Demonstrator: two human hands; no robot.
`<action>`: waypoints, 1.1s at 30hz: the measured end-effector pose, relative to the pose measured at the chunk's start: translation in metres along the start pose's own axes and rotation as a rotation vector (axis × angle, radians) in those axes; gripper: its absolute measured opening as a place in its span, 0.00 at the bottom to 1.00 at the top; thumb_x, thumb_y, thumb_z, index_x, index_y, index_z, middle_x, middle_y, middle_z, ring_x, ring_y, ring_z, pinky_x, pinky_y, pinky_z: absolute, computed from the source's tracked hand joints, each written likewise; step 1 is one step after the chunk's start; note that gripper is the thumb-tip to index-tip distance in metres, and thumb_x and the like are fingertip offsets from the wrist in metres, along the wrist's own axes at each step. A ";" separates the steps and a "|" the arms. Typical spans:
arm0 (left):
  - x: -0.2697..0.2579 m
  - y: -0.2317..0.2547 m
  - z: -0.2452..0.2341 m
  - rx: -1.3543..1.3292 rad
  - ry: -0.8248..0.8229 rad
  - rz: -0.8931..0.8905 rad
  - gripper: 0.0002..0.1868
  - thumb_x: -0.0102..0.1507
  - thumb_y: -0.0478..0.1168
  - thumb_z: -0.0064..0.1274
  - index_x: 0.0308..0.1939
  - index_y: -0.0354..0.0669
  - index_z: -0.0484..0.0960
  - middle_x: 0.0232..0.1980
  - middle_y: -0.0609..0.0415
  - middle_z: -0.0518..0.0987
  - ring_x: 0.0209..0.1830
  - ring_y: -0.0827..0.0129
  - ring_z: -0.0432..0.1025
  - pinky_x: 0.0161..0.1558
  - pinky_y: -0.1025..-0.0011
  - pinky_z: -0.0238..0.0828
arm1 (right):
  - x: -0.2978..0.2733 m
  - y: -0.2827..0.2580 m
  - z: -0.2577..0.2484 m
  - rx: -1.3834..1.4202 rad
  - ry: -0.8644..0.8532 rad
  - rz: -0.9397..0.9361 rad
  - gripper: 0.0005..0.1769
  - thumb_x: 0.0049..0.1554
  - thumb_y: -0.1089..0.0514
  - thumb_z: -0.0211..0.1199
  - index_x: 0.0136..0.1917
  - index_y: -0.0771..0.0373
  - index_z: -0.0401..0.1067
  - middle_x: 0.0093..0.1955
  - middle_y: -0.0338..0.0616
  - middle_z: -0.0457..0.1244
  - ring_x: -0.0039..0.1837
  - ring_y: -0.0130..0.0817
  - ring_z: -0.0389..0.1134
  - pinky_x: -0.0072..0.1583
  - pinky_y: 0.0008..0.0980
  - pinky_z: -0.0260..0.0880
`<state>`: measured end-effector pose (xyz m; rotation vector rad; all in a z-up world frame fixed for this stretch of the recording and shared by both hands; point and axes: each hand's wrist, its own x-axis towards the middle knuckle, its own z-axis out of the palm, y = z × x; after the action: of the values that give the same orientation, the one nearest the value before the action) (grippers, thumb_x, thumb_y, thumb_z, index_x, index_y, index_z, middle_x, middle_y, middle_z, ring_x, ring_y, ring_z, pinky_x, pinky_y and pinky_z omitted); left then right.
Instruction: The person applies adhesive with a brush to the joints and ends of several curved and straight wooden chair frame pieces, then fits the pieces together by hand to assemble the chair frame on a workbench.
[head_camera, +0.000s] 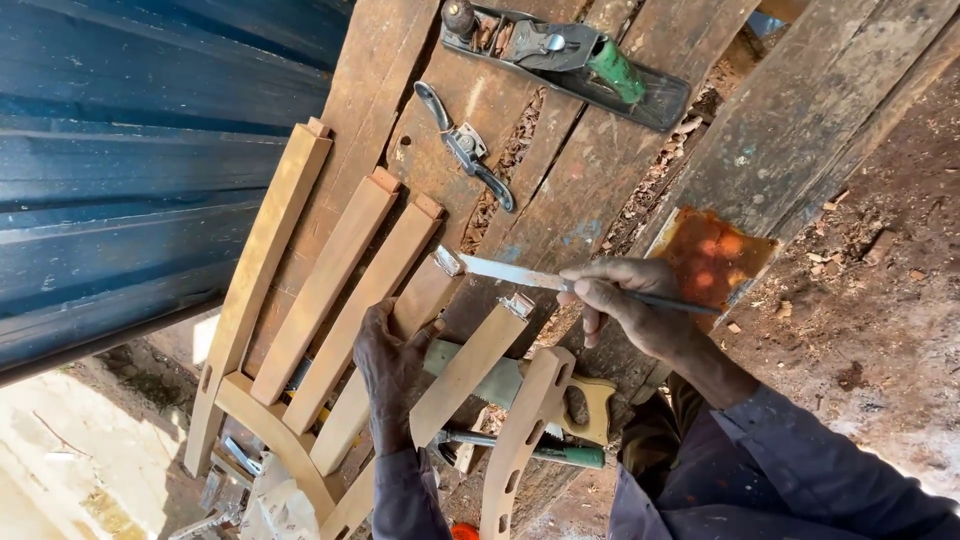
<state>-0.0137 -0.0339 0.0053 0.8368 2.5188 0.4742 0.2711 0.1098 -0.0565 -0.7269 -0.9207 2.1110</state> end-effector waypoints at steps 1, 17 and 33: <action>0.000 0.002 0.000 -0.002 -0.003 0.002 0.41 0.44 0.53 0.79 0.55 0.37 0.80 0.46 0.34 0.80 0.53 0.38 0.76 0.52 0.48 0.70 | 0.003 -0.002 -0.002 -0.012 -0.022 -0.001 0.16 0.59 0.67 0.61 0.57 0.83 0.73 0.31 0.67 0.69 0.26 0.42 0.74 0.28 0.36 0.81; -0.006 -0.007 0.005 0.016 -0.015 0.080 0.41 0.45 0.53 0.79 0.53 0.33 0.80 0.42 0.33 0.79 0.47 0.37 0.77 0.47 0.50 0.70 | 0.130 -0.024 0.001 -0.159 -0.156 -0.030 0.17 0.68 0.58 0.60 0.45 0.76 0.74 0.30 0.55 0.65 0.23 0.31 0.67 0.23 0.30 0.72; -0.003 -0.039 0.030 0.228 0.018 0.302 0.38 0.47 0.62 0.72 0.52 0.47 0.75 0.47 0.52 0.80 0.44 0.55 0.76 0.34 0.58 0.71 | 0.090 -0.029 0.010 -0.264 0.069 0.087 0.17 0.67 0.57 0.62 0.37 0.65 0.76 0.27 0.45 0.67 0.21 0.25 0.66 0.22 0.18 0.71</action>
<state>-0.0144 -0.0602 -0.0365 1.3152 2.5040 0.2901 0.2219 0.1903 -0.0460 -0.9832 -1.1619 2.0465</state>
